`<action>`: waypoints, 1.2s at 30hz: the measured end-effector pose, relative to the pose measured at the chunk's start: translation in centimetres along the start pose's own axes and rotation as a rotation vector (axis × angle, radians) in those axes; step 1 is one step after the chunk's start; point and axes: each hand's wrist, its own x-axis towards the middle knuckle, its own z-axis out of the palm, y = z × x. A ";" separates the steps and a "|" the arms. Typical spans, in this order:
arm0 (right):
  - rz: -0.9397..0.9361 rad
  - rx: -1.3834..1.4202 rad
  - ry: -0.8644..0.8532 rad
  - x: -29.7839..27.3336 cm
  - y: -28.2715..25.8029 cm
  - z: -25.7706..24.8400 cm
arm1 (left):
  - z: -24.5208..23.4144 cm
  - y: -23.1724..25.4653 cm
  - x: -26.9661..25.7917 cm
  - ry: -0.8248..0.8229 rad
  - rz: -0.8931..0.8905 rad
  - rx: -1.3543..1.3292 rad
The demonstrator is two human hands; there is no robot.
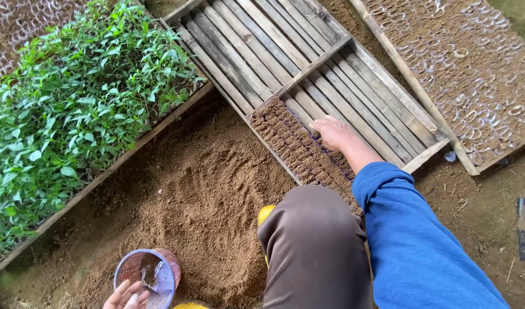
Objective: Filling small plastic sleeves with soil and arranging them in a wooden tray to prepare for planting seedlings.
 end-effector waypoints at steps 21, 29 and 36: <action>-0.029 -0.007 0.062 -0.1 0.7 0.5 | 4.4 5.8 -4.7 0.045 -0.123 0.073; -0.283 0.030 0.432 3.8 4.0 2.8 | 8.4 11.3 -9.2 0.197 0.139 0.149; -0.566 -0.158 0.563 5.2 5.6 3.2 | 3.9 5.6 -1.7 0.159 0.215 0.216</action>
